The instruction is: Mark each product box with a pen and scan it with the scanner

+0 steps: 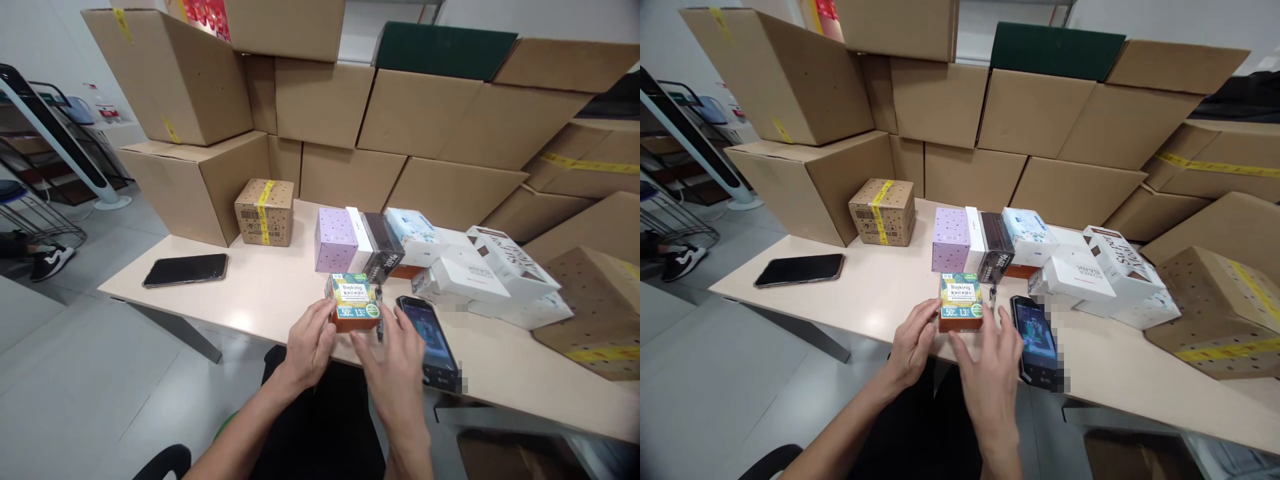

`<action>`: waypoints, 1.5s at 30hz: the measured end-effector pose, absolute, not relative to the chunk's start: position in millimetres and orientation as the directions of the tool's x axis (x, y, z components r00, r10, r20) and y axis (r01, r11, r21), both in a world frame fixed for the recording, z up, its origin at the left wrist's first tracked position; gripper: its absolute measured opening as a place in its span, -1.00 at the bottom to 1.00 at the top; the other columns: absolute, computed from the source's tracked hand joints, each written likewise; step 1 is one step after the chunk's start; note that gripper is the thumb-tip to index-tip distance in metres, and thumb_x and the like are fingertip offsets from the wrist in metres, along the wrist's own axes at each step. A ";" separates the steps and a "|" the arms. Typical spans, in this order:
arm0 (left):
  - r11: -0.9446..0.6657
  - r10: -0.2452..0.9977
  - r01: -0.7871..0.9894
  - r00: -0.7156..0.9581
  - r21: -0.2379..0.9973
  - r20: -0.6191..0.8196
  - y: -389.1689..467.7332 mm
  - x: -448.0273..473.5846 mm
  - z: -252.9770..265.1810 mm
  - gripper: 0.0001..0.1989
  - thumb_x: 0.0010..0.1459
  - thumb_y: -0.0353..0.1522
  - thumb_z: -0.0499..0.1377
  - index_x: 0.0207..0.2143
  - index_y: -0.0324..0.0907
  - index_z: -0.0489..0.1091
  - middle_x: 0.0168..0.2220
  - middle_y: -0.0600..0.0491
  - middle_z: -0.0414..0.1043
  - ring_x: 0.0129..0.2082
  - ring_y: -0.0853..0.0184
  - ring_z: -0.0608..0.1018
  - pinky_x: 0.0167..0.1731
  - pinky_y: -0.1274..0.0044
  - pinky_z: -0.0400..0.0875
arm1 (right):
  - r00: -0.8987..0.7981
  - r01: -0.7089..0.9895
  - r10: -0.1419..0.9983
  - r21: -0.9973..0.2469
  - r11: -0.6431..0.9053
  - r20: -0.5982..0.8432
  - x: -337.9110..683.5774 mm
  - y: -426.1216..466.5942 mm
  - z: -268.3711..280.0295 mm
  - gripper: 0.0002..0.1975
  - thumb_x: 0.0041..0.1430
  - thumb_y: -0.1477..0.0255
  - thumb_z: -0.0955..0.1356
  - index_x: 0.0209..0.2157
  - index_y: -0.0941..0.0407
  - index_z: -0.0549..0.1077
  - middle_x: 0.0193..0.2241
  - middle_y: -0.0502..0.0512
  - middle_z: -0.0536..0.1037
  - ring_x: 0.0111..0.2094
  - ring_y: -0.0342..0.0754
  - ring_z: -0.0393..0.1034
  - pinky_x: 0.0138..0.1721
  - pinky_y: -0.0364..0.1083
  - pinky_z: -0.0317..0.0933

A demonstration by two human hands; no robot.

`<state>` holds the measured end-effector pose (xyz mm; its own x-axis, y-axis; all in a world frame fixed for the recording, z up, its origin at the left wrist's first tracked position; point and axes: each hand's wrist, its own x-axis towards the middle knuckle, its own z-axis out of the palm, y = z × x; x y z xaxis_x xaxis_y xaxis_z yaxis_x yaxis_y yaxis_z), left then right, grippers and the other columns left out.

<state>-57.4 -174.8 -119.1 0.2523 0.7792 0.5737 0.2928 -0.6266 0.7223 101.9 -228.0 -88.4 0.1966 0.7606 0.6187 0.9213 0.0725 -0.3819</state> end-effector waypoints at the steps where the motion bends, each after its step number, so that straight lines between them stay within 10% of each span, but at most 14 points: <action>1: -0.611 0.792 0.283 0.231 0.739 0.566 -171.5 -60.6 -115.6 -0.59 0.39 -0.34 -0.07 0.23 -0.12 0.23 0.13 -0.11 0.37 0.13 0.24 0.44 0.11 0.36 0.39 | 0.181 0.932 0.770 -0.356 0.064 0.612 91.9 -224.1 -88.4 -0.31 0.24 -0.01 0.26 0.22 0.17 0.27 0.18 0.44 0.28 0.16 0.30 0.20 0.07 0.26 0.21; 10: -0.193 0.730 0.859 -0.198 0.474 0.655 -45.6 -116.4 -26.8 -0.37 0.06 -0.05 0.28 0.16 -0.04 0.36 0.33 -0.16 0.01 0.34 -0.17 0.04 0.26 0.00 -0.02 | 0.185 0.939 0.754 -0.340 0.054 0.630 68.9 -202.0 -103.4 -0.40 0.20 0.13 0.35 0.16 0.21 0.32 0.14 0.50 0.20 0.13 0.34 0.22 -0.03 0.25 0.33; 17: -0.126 0.882 0.904 -0.086 0.408 0.463 27.6 -121.6 -14.1 -0.24 -0.06 0.14 0.26 0.18 0.12 0.31 0.38 -0.10 -0.04 0.37 -0.31 -0.17 0.13 -0.31 -0.21 | 0.167 0.875 0.677 -0.424 0.233 0.717 82.2 -205.6 -63.0 -0.47 0.17 0.21 0.38 0.11 0.15 0.33 0.09 0.35 0.26 0.12 0.20 0.28 0.07 0.18 0.30; 22: -0.103 0.817 0.911 -0.152 0.400 0.557 32.1 -114.6 -24.6 -0.48 0.04 0.00 0.25 0.05 0.08 0.43 0.28 -0.07 0.18 0.33 -0.22 -0.01 0.14 -0.23 -0.05 | 0.193 0.914 0.529 -0.348 0.210 0.826 85.3 -145.3 -10.2 -0.43 0.17 0.15 0.36 0.14 0.13 0.30 0.14 0.34 0.20 0.19 0.20 0.18 0.15 0.23 0.19; 29: -0.269 0.760 0.881 -0.054 0.389 0.648 12.1 -133.4 -33.4 -0.56 0.08 -0.15 0.23 0.02 -0.07 0.46 0.19 -0.10 0.29 0.30 -0.06 0.14 0.19 0.11 0.21 | 0.212 0.925 0.749 -0.375 0.052 0.628 77.0 -59.9 4.6 -0.43 0.20 0.13 0.32 0.11 0.21 0.34 0.20 0.53 0.14 0.14 0.39 0.16 0.01 0.33 0.18; 35: -0.426 0.664 0.824 0.005 0.373 0.748 -39.7 -158.9 -57.6 -0.58 0.16 -0.20 0.20 0.04 -0.15 0.43 0.18 -0.17 0.29 0.27 0.02 0.25 0.25 0.18 0.17 | 0.149 0.840 0.614 -0.427 0.335 0.775 61.2 -97.1 -3.6 -0.50 0.30 0.10 0.23 0.06 0.17 0.41 0.11 0.38 0.34 0.16 0.22 0.22 0.12 0.24 0.16; 40: -0.499 0.594 0.760 -0.051 0.417 0.803 -93.8 -175.4 -81.4 -0.75 0.19 -0.22 0.18 -0.14 -0.12 0.50 -0.13 -0.06 0.51 -0.04 0.16 0.52 0.10 0.27 0.34 | 0.037 0.617 0.810 -0.651 0.442 0.585 36.3 -115.7 -19.3 -0.47 0.32 0.03 0.19 0.02 0.15 0.44 -0.10 0.24 0.52 -0.19 0.02 0.45 -0.09 0.04 0.35; 45: -0.401 0.674 0.494 -0.411 0.772 0.613 -91.1 -187.4 -77.7 -0.44 0.31 -0.08 0.00 0.25 -0.14 0.22 0.20 -0.17 0.31 0.19 0.14 0.38 0.18 0.23 0.27 | 0.022 0.614 0.904 -0.719 0.325 0.428 19.5 -118.7 -34.5 -0.22 0.29 -0.05 0.16 0.30 0.25 0.13 0.18 0.44 0.32 0.17 0.19 0.27 0.14 0.17 0.19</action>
